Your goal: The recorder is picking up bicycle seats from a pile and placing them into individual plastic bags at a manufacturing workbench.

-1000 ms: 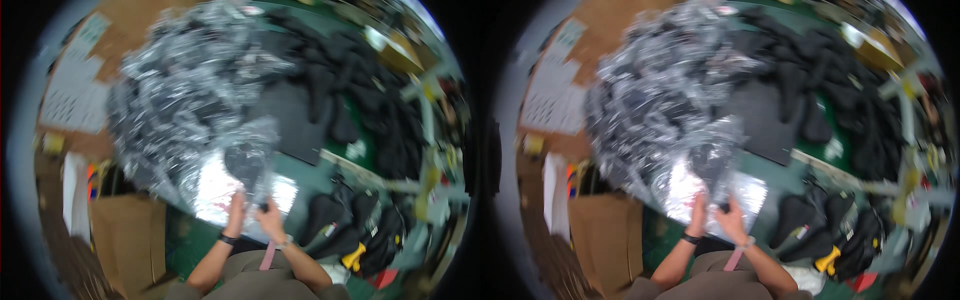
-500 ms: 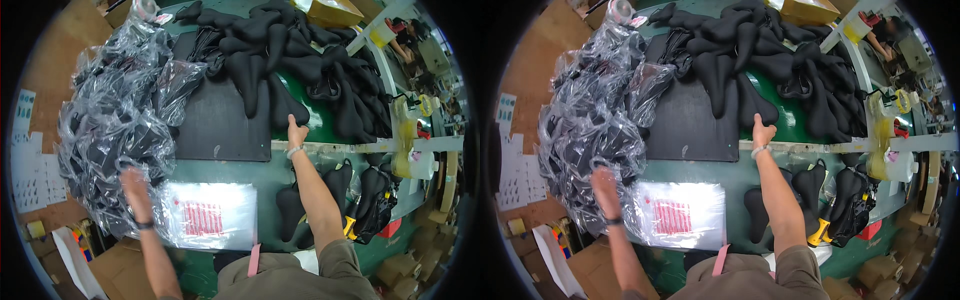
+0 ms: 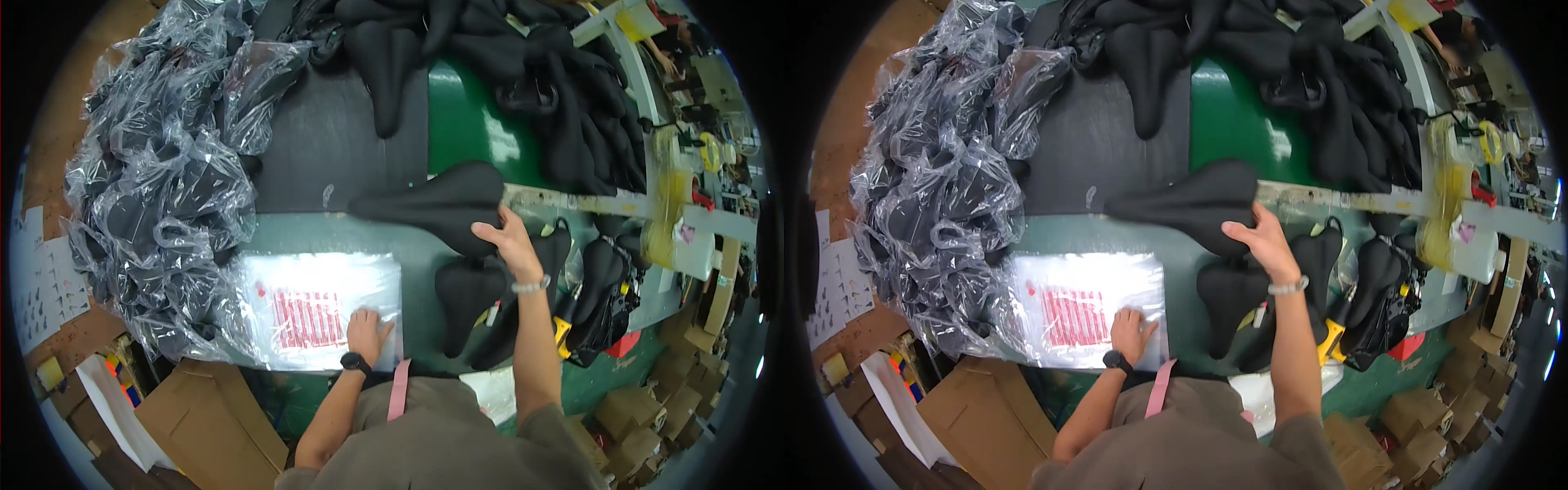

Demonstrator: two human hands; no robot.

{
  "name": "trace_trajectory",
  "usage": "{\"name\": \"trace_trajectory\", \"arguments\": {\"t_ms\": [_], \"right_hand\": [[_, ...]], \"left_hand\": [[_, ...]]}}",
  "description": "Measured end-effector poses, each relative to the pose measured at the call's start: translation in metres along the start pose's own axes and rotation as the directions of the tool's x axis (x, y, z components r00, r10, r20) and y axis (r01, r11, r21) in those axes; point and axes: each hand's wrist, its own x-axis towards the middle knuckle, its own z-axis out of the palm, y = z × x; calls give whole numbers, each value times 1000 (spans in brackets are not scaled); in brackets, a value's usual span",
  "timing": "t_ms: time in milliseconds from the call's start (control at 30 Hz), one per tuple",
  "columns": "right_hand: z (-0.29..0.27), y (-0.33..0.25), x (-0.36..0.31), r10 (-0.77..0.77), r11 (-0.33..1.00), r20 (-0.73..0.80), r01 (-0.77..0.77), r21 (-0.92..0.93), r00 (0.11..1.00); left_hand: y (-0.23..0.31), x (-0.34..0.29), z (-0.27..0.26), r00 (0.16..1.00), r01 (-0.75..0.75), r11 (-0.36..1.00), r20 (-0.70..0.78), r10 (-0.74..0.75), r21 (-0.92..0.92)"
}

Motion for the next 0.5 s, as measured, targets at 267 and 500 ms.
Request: {"name": "trace_trajectory", "arguments": {"t_ms": [267,500], "right_hand": [[30,30,79,261,761,401,69,-646,878],[54,52,86,166,339,401,330,-881,901]], "left_hand": [[-8,16,-19,905,371,765,20,-425,-527],[42,55,-38,992,123,933,51,-112,-338]]}}
